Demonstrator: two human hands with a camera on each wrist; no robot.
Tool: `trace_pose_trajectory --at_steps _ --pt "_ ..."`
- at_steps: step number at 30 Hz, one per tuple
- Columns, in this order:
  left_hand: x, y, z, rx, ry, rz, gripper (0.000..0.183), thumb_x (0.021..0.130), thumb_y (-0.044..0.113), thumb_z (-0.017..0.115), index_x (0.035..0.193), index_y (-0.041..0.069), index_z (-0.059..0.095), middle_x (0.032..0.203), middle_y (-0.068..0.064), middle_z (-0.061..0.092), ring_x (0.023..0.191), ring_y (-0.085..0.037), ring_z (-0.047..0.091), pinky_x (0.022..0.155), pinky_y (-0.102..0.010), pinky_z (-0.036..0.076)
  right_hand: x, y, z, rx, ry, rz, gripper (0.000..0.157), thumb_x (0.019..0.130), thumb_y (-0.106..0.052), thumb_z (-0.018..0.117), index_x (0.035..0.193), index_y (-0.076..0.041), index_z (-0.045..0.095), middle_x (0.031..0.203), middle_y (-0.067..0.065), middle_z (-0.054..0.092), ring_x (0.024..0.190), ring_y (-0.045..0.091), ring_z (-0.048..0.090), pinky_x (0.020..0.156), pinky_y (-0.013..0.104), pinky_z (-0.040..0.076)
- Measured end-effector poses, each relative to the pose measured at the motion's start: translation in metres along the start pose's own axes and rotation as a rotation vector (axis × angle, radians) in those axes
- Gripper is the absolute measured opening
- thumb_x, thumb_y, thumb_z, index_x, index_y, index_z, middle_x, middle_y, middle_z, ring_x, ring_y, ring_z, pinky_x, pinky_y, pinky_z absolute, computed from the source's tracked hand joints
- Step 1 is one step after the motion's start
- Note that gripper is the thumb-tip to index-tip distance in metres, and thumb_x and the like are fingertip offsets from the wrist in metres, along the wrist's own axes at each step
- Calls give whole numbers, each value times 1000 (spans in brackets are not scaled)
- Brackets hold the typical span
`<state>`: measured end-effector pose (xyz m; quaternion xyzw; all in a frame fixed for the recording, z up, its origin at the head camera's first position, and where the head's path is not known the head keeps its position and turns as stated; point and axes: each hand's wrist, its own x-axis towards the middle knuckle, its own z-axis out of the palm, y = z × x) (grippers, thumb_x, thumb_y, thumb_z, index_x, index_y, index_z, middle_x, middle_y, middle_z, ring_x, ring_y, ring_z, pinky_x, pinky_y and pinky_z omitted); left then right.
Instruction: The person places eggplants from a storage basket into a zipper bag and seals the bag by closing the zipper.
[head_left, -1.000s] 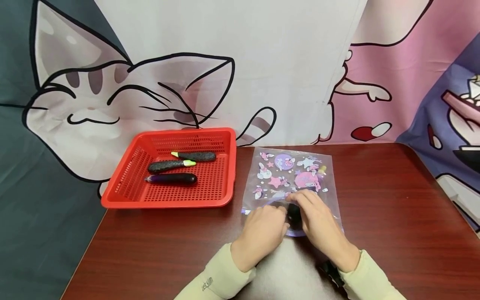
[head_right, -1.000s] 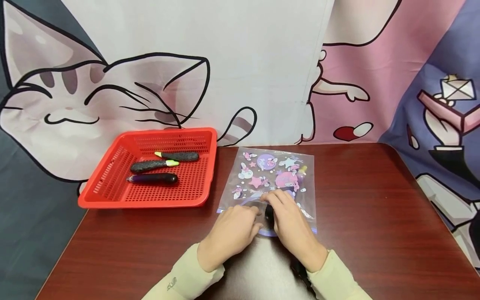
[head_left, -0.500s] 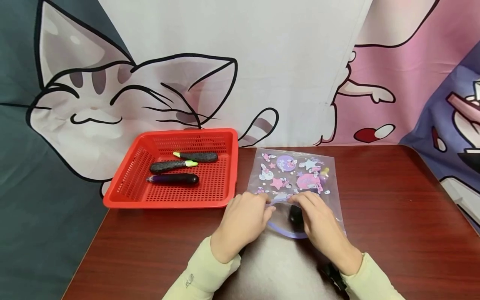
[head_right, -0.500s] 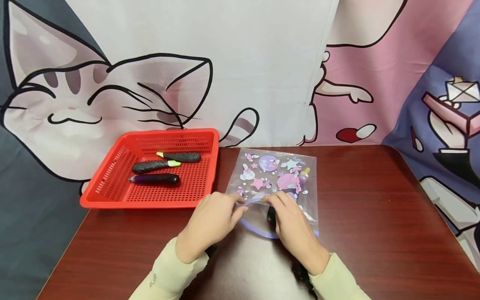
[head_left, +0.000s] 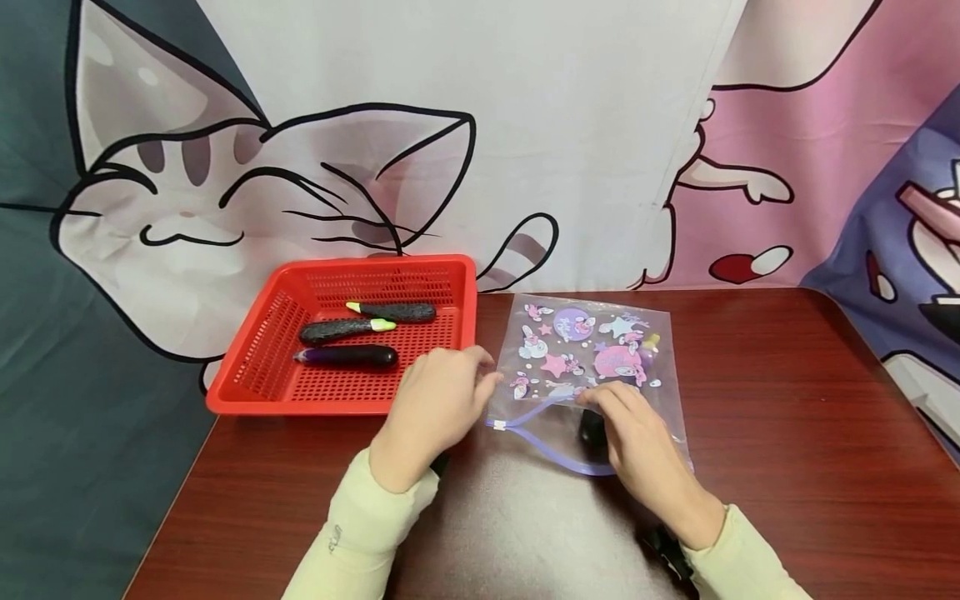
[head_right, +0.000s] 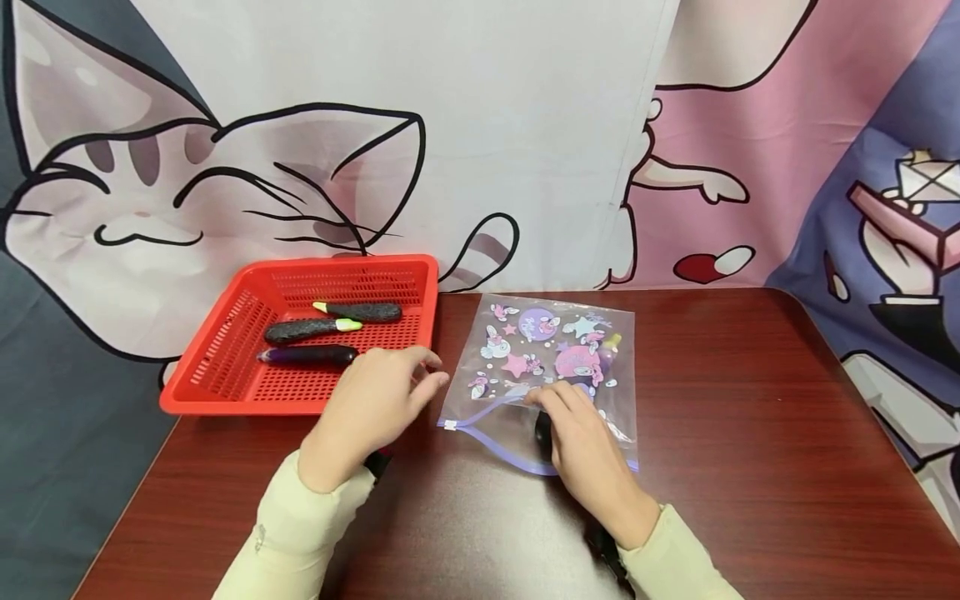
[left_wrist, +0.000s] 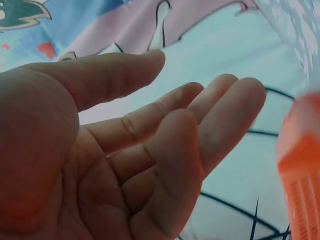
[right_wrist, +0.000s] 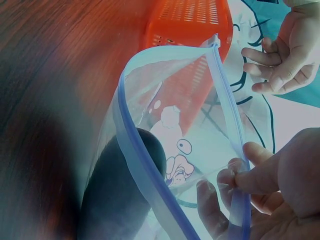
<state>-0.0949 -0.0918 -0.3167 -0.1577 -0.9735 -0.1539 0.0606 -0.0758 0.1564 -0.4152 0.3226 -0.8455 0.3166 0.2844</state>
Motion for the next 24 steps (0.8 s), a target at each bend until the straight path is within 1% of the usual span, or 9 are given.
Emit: trace_pose_trajectory --at_steps 5,9,15,24 --pt "6 -14 -12 5 17 -20 23 94 30 71 105 11 75 79 -3 71 62 -22 61 57 -38 49 -1 0 -1 0 -26 33 36 82 21 51 104 -2 66 102 4 63 96 23 60 87 30 45" --pt "10 -25 -21 -1 15 -31 26 93 28 72 109 8 74 83 -5 72 64 -22 62 64 -41 53 -2 1 -2 6 -45 62 32 87 17 47 105 -1 65 101 5 63 97 23 59 89 28 42" --pt "18 -45 -28 3 5 -43 29 94 27 71 114 7 72 88 -7 72 71 -24 63 73 -43 54 -3 1 -1 4 -47 68 31 87 15 46 105 -1 65 101 5 63 97 24 59 90 28 43" --pt "31 -77 -38 -19 -26 -69 28 96 23 68 116 4 71 91 -8 72 75 -23 62 75 -42 53 -3 1 0 7 -59 73 30 88 14 46 105 -1 65 102 6 63 99 23 59 91 27 43"
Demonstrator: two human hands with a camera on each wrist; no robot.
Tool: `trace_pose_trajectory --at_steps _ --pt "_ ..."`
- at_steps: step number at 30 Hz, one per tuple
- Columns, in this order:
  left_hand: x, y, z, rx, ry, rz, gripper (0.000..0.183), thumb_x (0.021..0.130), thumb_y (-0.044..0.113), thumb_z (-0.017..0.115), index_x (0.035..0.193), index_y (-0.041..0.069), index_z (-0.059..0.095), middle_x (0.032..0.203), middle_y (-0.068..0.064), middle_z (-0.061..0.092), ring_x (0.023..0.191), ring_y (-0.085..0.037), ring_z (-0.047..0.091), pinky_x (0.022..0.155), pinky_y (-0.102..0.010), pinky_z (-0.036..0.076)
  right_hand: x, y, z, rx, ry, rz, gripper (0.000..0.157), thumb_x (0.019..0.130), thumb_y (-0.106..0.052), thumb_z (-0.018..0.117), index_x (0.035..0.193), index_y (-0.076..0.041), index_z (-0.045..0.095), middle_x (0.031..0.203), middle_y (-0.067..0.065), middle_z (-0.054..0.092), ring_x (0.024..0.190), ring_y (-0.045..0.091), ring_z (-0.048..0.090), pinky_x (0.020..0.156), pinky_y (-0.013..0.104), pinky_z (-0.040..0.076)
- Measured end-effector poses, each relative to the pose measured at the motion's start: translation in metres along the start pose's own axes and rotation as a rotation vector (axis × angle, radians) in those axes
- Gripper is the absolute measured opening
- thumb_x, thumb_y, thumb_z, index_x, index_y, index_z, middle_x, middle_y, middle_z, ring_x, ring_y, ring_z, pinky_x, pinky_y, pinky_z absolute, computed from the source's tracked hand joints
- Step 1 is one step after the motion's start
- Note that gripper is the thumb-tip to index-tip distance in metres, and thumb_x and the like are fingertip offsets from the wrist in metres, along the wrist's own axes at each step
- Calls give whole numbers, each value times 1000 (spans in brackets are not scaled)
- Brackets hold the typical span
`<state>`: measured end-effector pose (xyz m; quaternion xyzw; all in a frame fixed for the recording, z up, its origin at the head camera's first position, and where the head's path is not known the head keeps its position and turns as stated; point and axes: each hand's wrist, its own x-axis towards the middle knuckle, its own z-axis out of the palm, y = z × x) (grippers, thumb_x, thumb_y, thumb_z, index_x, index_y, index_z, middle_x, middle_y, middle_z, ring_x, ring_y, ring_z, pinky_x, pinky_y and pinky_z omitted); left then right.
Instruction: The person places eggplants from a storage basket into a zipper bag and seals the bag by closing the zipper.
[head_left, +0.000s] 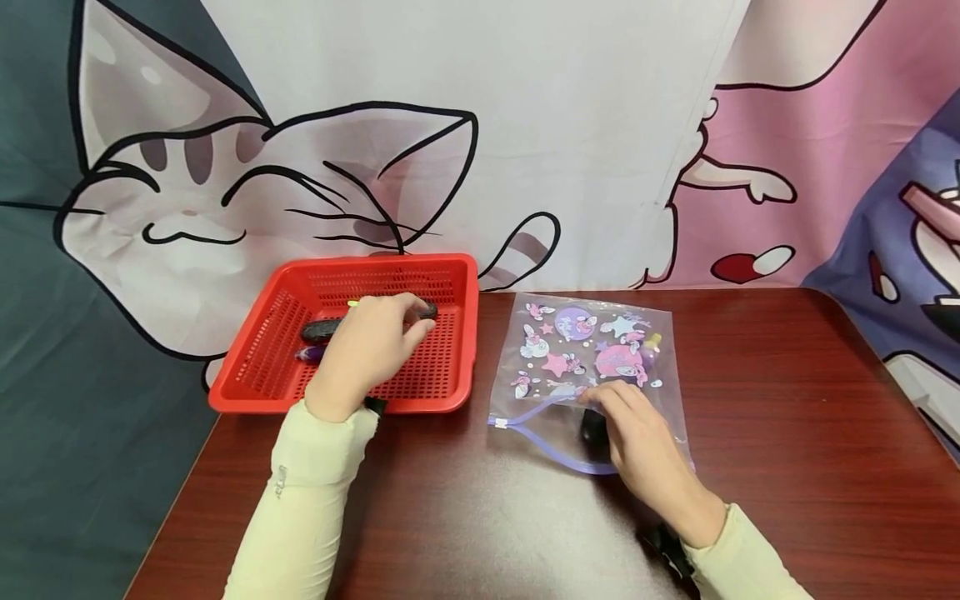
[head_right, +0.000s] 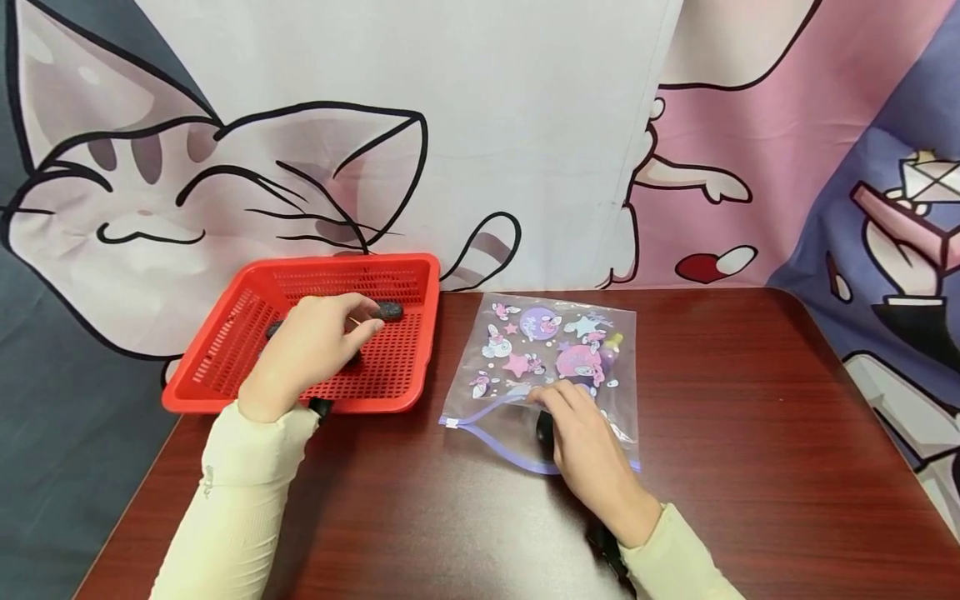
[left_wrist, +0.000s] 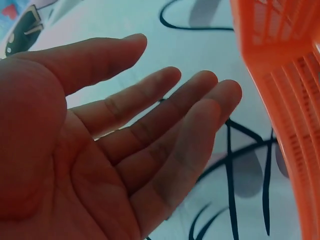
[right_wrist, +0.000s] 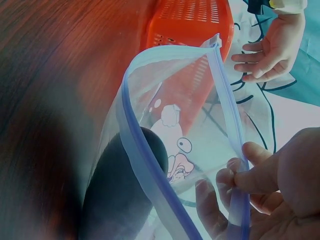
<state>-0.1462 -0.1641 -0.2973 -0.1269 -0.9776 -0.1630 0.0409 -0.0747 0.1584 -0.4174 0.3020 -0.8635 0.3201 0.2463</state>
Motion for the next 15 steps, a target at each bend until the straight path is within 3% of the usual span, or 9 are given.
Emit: trace_pose_trajectory --at_steps 9,15 --pt "18 -32 -16 37 -37 -31 29 98 22 65 119 3 69 100 -13 72 87 -30 64 82 -49 51 0 0 -1 -9 7 -16 32 86 17 47 105 -2 65 101 5 62 97 23 58 89 28 44" --pt "27 -50 -17 34 -82 -47 30 99 21 63 121 1 68 106 -16 71 88 -31 64 84 -50 51 1 0 0 -25 36 -52 38 80 22 52 105 -2 66 101 4 63 96 22 59 87 30 46"
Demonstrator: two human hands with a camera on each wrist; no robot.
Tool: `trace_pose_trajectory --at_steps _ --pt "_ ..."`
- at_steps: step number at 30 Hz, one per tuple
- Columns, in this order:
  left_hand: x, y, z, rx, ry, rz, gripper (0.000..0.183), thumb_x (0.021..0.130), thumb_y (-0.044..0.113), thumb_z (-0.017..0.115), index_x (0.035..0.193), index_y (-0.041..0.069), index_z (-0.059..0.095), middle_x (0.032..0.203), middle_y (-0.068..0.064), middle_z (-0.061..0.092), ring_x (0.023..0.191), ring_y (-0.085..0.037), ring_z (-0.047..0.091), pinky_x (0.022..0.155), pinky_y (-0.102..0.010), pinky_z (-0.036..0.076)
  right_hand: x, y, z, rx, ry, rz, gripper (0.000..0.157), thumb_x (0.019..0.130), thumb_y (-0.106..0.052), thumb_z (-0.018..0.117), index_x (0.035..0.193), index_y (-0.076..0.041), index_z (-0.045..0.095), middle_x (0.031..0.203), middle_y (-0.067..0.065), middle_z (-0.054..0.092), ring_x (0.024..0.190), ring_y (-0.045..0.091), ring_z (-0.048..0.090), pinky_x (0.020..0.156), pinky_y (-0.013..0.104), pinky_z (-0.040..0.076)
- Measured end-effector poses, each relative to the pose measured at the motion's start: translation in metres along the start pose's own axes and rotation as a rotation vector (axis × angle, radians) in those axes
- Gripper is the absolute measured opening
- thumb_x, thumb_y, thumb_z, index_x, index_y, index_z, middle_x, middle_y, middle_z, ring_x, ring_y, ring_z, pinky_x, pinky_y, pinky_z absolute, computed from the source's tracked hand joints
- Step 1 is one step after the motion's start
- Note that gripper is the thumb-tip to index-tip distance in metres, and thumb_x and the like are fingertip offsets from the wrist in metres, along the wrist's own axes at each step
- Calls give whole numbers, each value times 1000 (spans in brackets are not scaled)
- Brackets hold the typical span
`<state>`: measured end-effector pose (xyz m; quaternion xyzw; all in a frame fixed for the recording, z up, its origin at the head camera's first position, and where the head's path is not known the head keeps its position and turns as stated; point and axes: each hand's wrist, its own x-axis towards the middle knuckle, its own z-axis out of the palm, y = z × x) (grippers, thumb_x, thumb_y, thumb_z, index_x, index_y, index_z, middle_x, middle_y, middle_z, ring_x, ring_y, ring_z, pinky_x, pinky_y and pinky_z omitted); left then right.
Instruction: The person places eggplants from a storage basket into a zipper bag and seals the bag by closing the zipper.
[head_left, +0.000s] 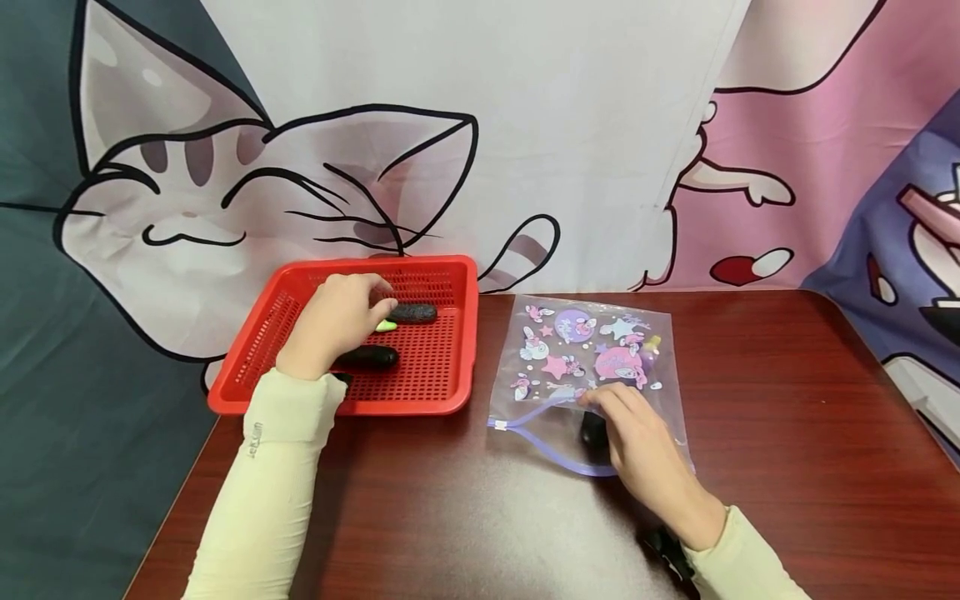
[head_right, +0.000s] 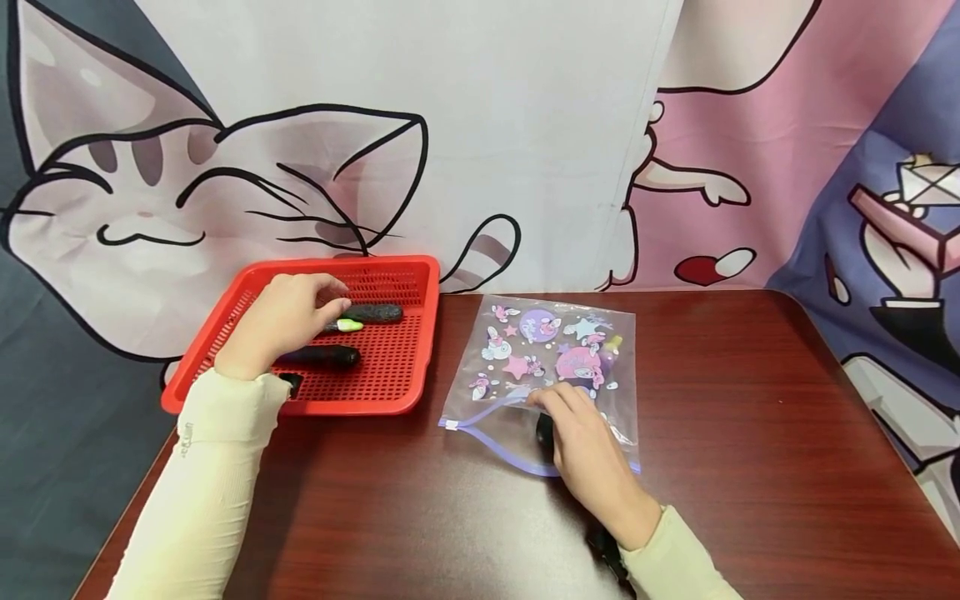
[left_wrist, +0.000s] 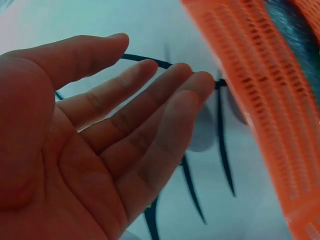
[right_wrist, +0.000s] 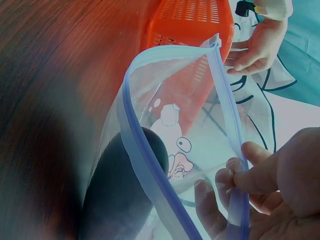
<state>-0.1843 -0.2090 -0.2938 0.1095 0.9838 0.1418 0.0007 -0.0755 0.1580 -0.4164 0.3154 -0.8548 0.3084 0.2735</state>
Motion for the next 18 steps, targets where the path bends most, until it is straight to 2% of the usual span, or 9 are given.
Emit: trace_pose_trajectory --at_steps 10,18 --pt "12 -32 8 3 -35 6 30 98 17 62 121 -1 68 113 -19 69 96 -34 64 90 -54 49 -2 0 0 15 -41 44 31 88 15 47 107 -2 65 102 5 63 98 23 58 90 28 43" --pt "19 -57 9 9 -73 11 27 98 15 61 118 -1 69 112 -20 70 103 -36 65 92 -54 48 -1 2 1 -3 2 -1 37 81 23 54 105 -2 66 101 4 63 96 22 59 86 31 46"
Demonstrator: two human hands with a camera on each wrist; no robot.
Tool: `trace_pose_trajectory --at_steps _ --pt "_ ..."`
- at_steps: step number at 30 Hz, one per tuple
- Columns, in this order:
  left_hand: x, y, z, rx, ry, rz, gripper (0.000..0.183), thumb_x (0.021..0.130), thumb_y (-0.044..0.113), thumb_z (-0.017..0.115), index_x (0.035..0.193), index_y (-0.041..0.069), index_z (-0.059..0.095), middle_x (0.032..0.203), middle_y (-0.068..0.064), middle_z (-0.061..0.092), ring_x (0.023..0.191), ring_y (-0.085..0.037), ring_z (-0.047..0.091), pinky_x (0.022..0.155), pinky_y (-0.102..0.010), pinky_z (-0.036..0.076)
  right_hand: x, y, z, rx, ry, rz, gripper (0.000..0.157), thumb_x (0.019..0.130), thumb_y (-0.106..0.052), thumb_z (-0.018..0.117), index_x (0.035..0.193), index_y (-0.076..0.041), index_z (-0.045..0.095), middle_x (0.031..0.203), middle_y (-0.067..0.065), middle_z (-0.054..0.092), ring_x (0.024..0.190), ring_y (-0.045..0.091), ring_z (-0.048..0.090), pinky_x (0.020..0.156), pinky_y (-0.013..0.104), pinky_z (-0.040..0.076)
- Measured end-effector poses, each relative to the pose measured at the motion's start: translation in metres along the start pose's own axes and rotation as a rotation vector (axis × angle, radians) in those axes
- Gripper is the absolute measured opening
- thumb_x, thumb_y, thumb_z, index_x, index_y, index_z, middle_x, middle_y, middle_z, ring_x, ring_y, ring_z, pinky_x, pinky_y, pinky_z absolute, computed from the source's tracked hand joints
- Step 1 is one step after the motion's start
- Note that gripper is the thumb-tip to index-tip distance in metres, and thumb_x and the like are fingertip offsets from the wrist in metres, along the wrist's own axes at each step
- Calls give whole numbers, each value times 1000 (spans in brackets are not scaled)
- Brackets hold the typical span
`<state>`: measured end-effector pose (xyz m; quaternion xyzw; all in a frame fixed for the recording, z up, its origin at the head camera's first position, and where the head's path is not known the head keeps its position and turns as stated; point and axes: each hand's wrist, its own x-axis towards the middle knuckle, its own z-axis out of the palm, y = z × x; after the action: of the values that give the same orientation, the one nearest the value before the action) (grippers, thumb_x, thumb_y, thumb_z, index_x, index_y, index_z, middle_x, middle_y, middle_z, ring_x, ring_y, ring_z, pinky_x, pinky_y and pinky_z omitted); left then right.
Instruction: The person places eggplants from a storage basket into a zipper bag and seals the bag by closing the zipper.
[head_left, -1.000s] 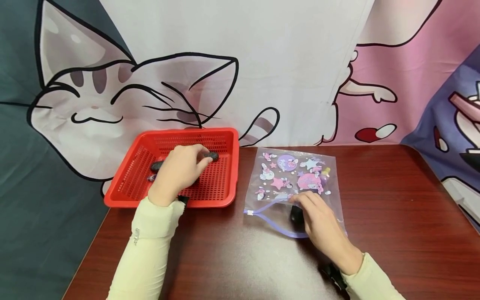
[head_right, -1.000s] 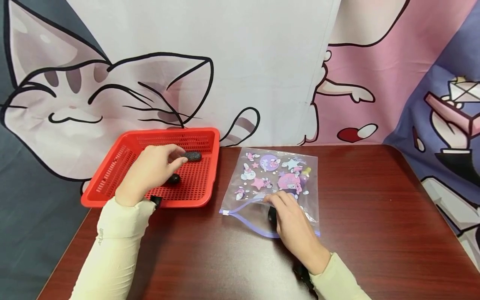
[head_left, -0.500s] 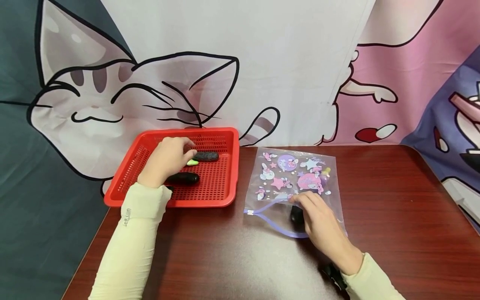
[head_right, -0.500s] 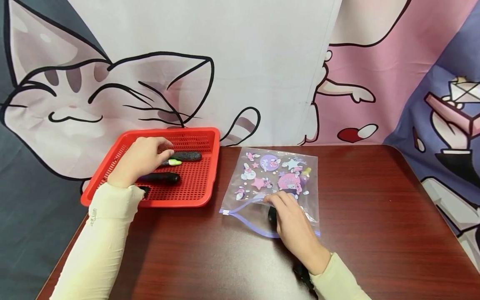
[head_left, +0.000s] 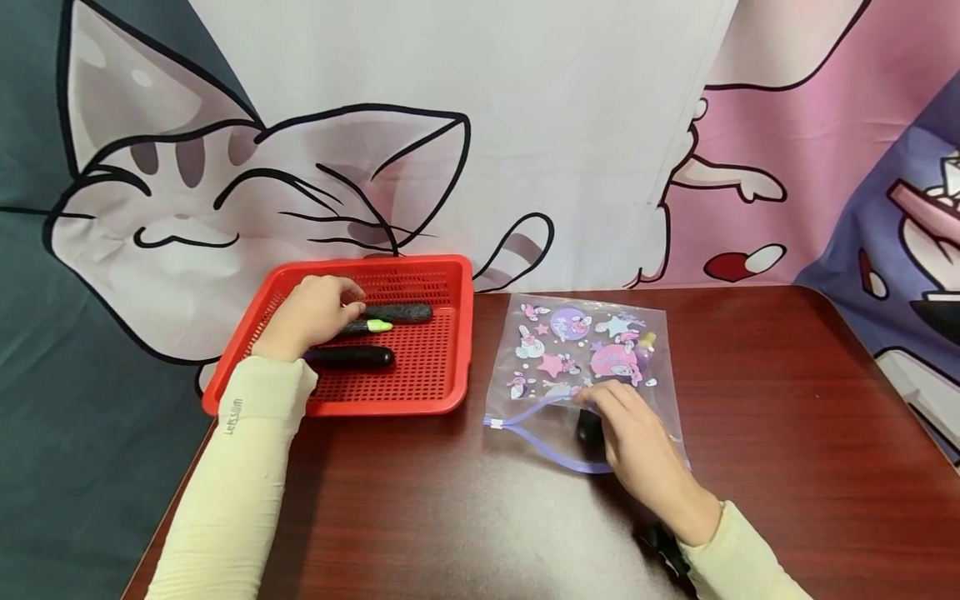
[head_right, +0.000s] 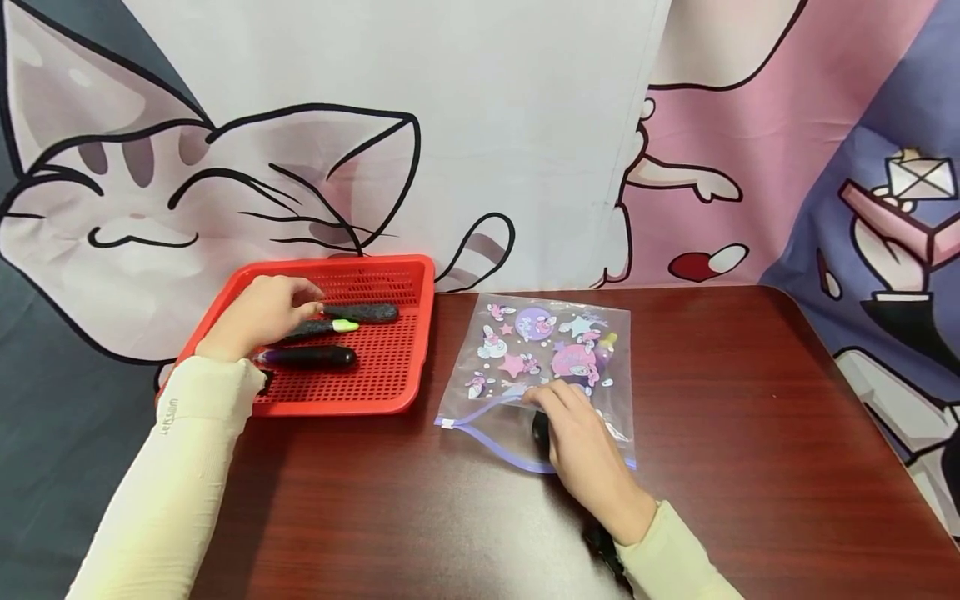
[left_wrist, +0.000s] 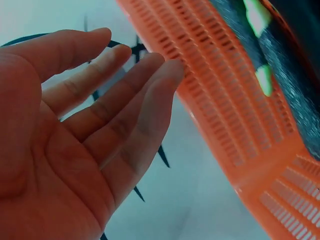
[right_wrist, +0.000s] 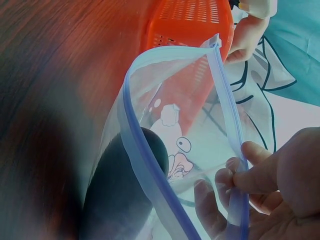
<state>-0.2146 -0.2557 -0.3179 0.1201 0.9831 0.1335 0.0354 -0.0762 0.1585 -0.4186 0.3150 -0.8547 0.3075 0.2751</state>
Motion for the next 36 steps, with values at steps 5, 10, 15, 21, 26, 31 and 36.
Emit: trace_pose_trajectory --at_steps 5,10,15,21,26,31,36 --pt "1 -10 2 8 -29 -2 27 95 12 65 118 -2 69 110 -21 70 101 -35 65 92 -54 48 1 0 1 -5 15 -18 40 78 25 56 105 -3 66 101 4 63 94 23 60 84 33 47" --pt "5 -21 9 16 -58 1 27 91 9 69 116 -1 70 109 -21 71 104 -35 65 93 -54 48 2 0 1 -9 9 -6 40 78 26 57 104 -3 66 100 4 63 94 23 60 84 33 47" --pt "4 -37 13 28 -100 7 27 88 -1 69 114 1 73 109 -18 72 106 -35 63 95 -55 47 3 -1 2 -10 6 -5 40 78 25 57 105 -3 66 102 4 64 95 22 61 83 33 48" --pt "1 -47 13 46 -168 52 37 81 -16 58 109 -1 75 103 -18 73 103 -37 66 90 -53 51 3 -1 3 -12 -5 7 39 79 24 57 105 -4 66 101 3 64 95 21 60 84 32 47" --pt "1 -50 13 45 -253 23 49 75 -19 47 109 1 75 101 -18 73 101 -35 66 82 -43 50 2 -1 2 -16 -8 10 39 79 24 57 105 -4 66 101 3 63 94 21 60 83 33 48" --pt "3 -53 16 62 -315 12 52 71 -19 46 109 2 75 100 -18 73 99 -33 65 77 -38 47 1 -1 2 -18 -14 12 37 81 23 57 105 -4 66 100 3 63 93 21 60 83 33 48" --pt "3 -58 22 135 -314 2 44 74 -15 51 106 3 76 97 -16 73 98 -35 65 81 -41 50 1 0 2 -19 -9 6 38 80 24 57 105 -3 66 101 3 63 93 21 60 83 33 48"
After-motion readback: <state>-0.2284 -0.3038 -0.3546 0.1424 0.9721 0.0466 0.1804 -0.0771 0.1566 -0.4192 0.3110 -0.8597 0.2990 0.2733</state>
